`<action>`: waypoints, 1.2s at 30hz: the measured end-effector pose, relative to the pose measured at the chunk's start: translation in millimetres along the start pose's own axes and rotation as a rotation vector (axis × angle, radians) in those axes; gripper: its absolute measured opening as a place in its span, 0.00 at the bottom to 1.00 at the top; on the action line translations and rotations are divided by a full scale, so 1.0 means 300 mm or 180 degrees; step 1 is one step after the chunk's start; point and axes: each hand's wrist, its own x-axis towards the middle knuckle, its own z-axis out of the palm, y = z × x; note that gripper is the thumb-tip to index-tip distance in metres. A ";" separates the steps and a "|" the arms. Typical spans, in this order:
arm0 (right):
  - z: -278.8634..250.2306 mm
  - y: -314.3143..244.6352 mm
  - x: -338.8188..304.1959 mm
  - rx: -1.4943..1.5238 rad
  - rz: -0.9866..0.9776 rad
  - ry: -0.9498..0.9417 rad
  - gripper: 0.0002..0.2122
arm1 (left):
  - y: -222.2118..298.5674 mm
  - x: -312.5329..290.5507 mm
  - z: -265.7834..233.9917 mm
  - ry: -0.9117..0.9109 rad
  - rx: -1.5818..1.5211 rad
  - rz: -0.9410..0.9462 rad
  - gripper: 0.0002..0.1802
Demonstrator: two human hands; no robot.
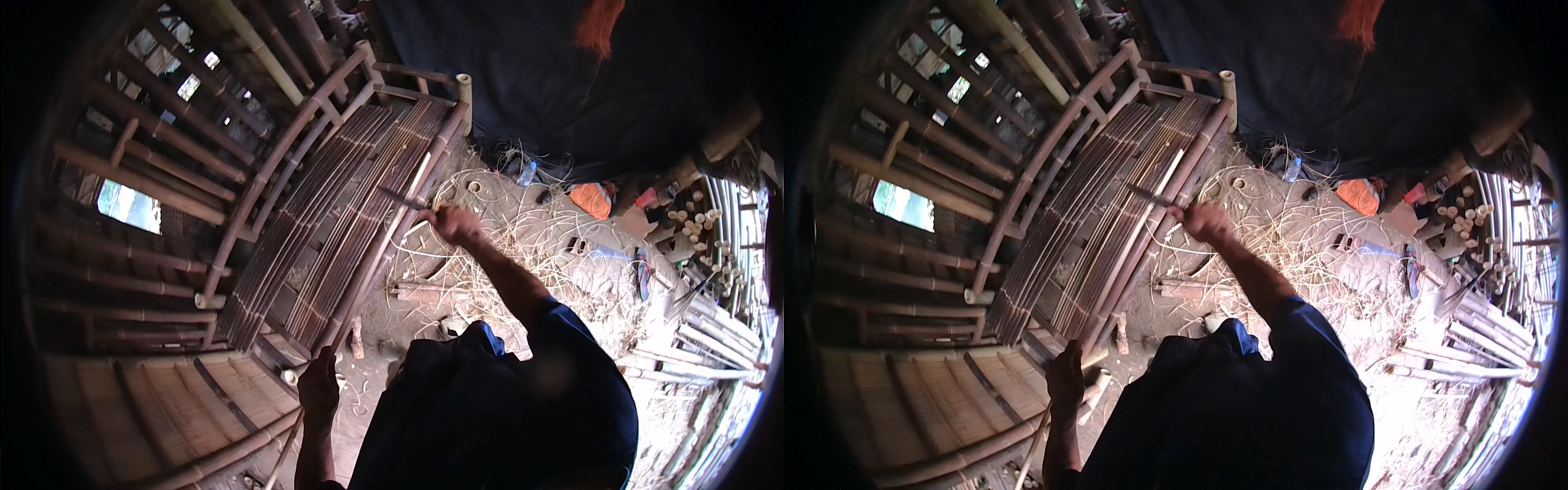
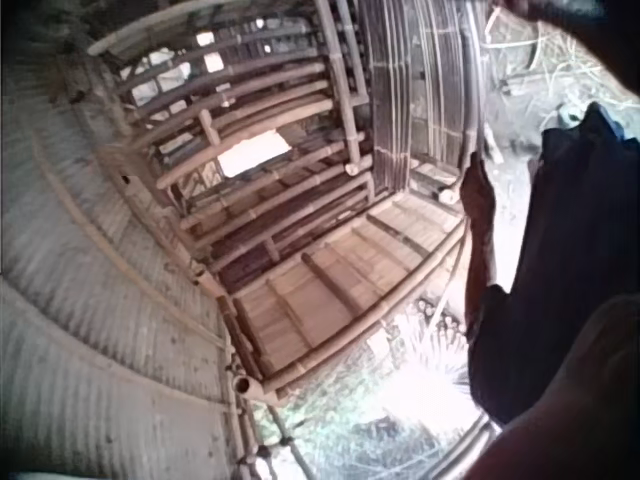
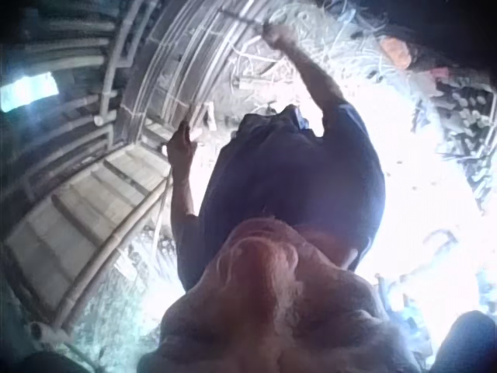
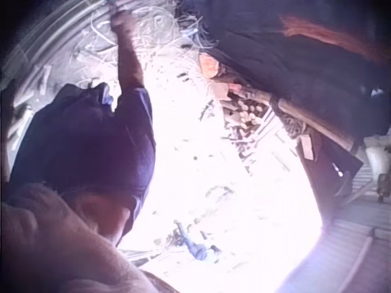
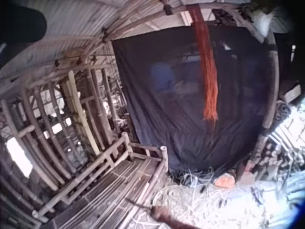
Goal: The person uses a machete to split long bamboo poles into thin strips. They repeatedly strike the bamboo against a frame to separate the strips, then place the finished strips onto a bamboo rack.
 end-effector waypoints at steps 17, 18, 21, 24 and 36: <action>0.124 0.144 0.190 0.0876 0.0013 -0.0050 0.21 | -0.120 -0.047 0.221 -0.0706 -0.2118 -0.1015 0.11; 0.067 0.012 0.080 0.0439 -0.0275 -0.0536 0.22 | -0.116 -0.012 0.251 -0.0856 -0.2031 -0.1083 0.11; -0.061 -0.218 -0.113 0.0464 -0.0562 -0.1036 0.35 | -0.049 0.061 0.256 -0.1096 -0.1927 -0.1410 0.13; -0.040 -0.095 -0.027 0.0774 0.0385 -0.0882 0.35 | 0.023 0.056 0.171 -0.0534 -0.1480 -0.0951 0.18; 0.041 0.045 -0.015 0.0900 0.0590 -0.0656 0.33 | 0.102 0.098 0.223 -0.0486 -0.1490 -0.0854 0.14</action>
